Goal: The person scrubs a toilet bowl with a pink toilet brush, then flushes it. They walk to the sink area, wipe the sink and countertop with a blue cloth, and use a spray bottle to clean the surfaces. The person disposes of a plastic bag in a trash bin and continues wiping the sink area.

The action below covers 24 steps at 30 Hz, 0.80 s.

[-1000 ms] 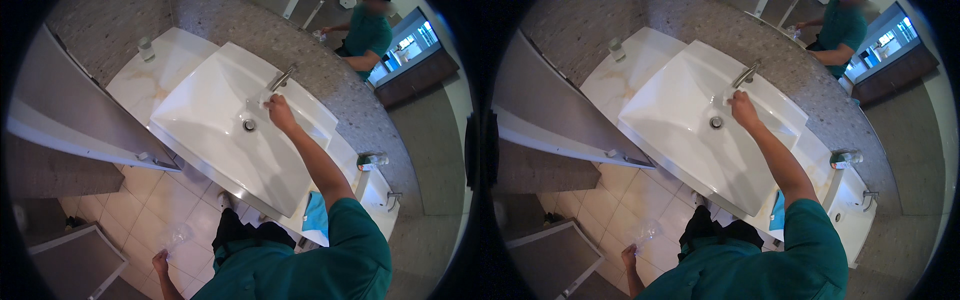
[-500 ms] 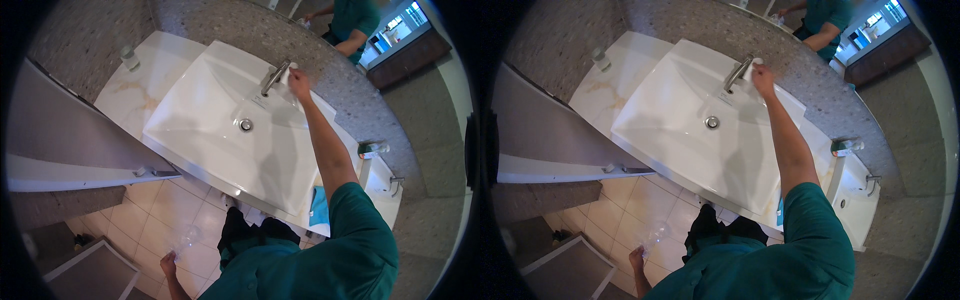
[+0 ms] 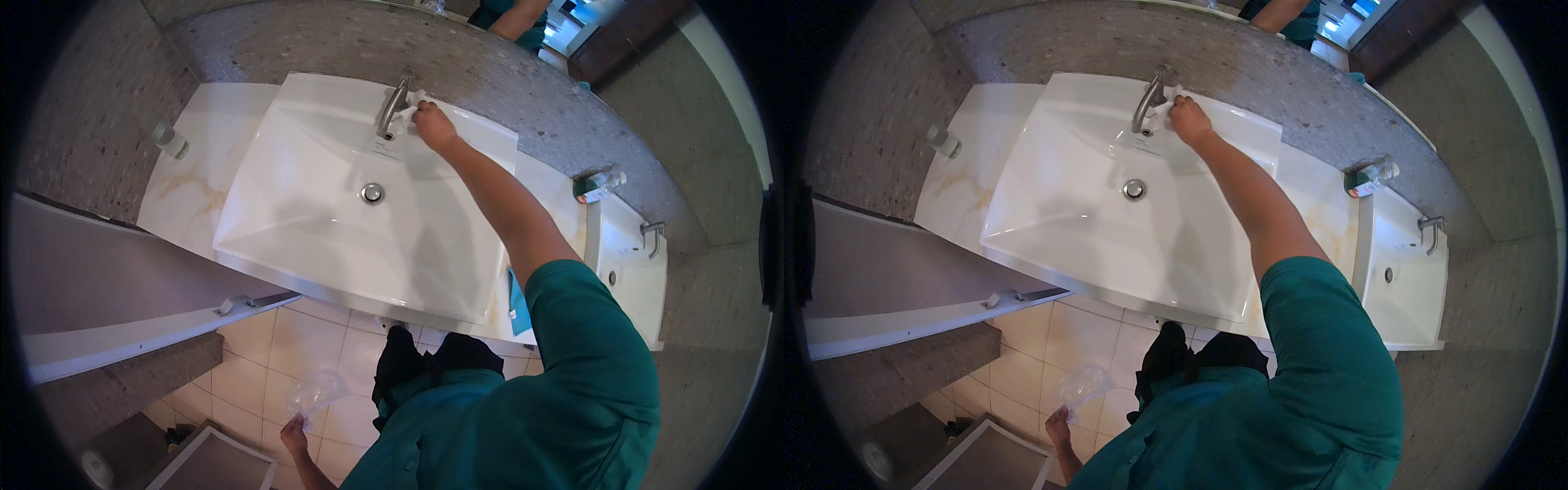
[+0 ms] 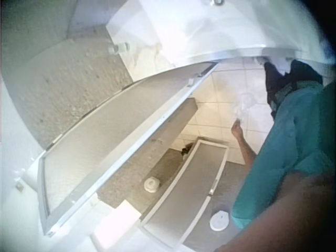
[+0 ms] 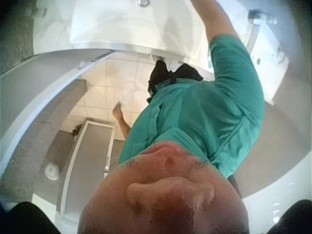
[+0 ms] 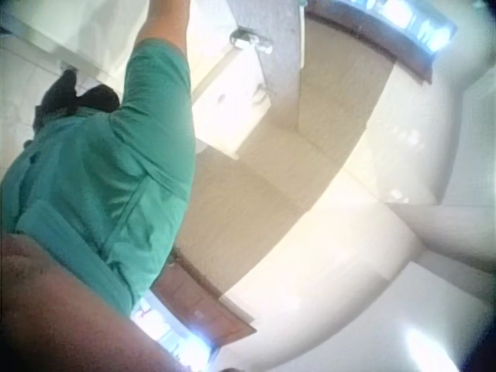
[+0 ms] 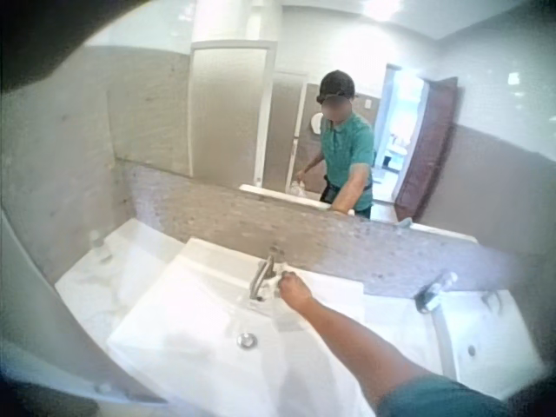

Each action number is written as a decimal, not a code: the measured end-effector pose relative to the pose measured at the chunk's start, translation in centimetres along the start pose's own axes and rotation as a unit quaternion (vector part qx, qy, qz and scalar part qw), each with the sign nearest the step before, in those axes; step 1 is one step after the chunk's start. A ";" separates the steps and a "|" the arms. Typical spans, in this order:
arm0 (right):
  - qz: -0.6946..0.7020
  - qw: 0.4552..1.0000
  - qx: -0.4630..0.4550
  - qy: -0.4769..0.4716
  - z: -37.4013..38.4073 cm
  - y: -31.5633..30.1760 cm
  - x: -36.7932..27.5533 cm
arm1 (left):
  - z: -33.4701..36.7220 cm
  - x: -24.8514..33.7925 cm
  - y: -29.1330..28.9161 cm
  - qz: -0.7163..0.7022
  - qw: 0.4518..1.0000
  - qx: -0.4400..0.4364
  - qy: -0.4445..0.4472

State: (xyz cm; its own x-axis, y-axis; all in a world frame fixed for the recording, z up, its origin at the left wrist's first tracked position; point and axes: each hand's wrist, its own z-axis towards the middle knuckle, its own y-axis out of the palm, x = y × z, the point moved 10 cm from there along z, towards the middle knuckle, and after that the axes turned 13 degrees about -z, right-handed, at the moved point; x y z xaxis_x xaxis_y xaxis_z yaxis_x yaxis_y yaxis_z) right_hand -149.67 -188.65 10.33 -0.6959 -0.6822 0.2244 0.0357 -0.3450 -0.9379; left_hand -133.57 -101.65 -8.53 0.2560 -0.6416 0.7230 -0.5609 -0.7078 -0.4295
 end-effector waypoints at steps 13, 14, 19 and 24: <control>-0.105 0.951 -0.170 0.235 -28.1 -4.1 23.3 | -1.1 -2.7 3.0 -0.075 0.994 -0.045 -0.070; -0.075 0.949 -0.146 0.270 -30.2 -6.1 24.2 | -0.9 -2.4 3.5 -0.071 0.993 -0.050 -0.076; 0.178 0.939 -0.017 0.294 -38.8 -14.6 23.3 | -0.7 2.7 6.8 -0.065 0.993 -0.097 -0.012; 0.224 0.962 -0.038 0.151 -45.7 -18.8 17.7 | -4.2 8.2 9.5 0.005 0.996 -0.081 0.026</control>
State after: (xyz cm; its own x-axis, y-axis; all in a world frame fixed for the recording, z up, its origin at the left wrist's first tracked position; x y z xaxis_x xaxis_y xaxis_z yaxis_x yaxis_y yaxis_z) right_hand -195.42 -164.77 19.84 -0.7998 -0.5293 -0.2832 0.3366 -0.0047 -0.9416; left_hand -140.13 -112.35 -4.38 0.2119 -0.6294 0.7476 -0.6835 -0.6422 -0.3470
